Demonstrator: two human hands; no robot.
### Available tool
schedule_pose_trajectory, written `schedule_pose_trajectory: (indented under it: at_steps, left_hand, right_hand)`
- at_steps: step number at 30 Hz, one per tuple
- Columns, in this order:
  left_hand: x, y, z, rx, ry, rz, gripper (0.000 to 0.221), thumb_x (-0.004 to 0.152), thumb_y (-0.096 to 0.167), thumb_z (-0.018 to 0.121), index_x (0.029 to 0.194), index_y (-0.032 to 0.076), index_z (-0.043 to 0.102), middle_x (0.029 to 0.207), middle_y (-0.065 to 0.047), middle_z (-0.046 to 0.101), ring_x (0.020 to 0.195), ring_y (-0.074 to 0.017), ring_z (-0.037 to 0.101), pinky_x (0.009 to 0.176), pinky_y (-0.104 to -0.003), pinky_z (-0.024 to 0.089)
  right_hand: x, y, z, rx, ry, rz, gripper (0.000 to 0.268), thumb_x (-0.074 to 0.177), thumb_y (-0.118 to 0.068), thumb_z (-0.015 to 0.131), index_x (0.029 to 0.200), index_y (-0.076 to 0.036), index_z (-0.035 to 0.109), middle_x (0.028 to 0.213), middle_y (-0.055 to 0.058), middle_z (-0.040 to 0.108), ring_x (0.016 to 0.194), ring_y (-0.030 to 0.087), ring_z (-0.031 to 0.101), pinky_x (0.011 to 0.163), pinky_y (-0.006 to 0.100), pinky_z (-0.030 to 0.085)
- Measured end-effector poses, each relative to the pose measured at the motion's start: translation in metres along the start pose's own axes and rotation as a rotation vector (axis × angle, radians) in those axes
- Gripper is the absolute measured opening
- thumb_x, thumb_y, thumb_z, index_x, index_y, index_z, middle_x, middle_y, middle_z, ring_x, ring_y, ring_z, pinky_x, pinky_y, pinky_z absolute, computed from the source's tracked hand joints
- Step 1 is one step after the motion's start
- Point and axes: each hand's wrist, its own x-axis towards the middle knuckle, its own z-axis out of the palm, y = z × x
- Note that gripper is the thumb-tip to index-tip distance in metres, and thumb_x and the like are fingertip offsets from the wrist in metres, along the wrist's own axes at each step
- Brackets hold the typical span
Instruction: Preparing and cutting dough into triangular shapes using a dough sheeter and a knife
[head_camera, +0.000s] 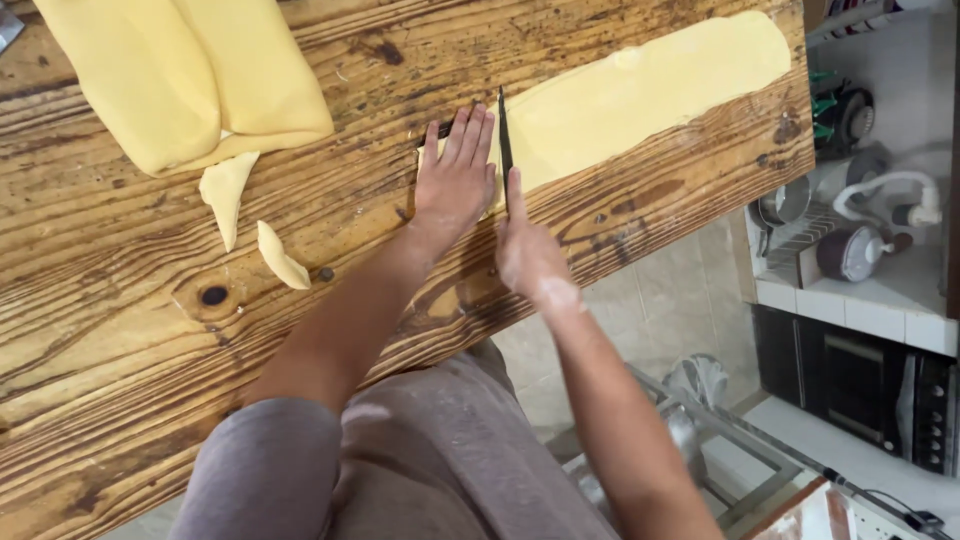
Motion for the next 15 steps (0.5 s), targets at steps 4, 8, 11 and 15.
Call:
schedule_pose_trajectory:
  at_steps: [4,8,11,15]
  left_hand:
    - [-0.002,0.000,-0.013,0.014,-0.059,-0.008,0.063,0.112,0.033,0.021,0.165,0.009,-0.002,0.174,-0.007,-0.005,0.159,-0.0243,-0.008,0.128,-0.053,-0.005]
    - [-0.002,-0.004,-0.009,0.100,0.002,-0.008,0.060,0.112,0.029,0.018,0.164,0.007,0.001,0.174,-0.007,0.002,0.159,-0.0231,0.000,0.128,-0.052,0.004]
    - [0.004,-0.013,0.023,0.123,0.279,0.037,0.062,0.114,0.034,0.037,0.166,0.008,0.017,0.172,-0.006,0.018,0.158,-0.0235,0.014,0.127,-0.053,0.012]
    - [-0.005,-0.004,-0.012,0.127,-0.047,0.018,0.062,0.112,0.038,0.015,0.164,0.009,-0.003,0.174,-0.004,-0.005,0.159,-0.0218,-0.005,0.127,-0.055,-0.001]
  right_hand:
    - [0.026,0.020,0.033,-0.066,-0.011,0.018,0.082,0.102,-0.007,0.038,0.164,-0.018,-0.015,0.083,0.030,0.066,0.079,0.043,0.062,0.073,0.052,0.052]
    - [0.054,0.031,0.090,0.082,0.148,0.070,0.073,0.106,-0.028,0.030,0.166,-0.026,-0.012,0.089,0.033,0.071,0.075,0.055,0.066,0.067,0.062,0.047]
    - [0.058,0.035,0.095,0.069,0.167,0.009,0.079,0.105,-0.016,0.036,0.165,-0.022,-0.015,0.080,0.030,0.071,0.063,0.051,0.065,0.058,0.060,0.046]
    - [0.056,0.060,0.069,0.202,0.160,-0.109,0.069,0.112,-0.031,0.028,0.165,-0.023,-0.014,0.072,0.027,0.070,0.061,0.043,0.067,0.068,0.054,0.055]
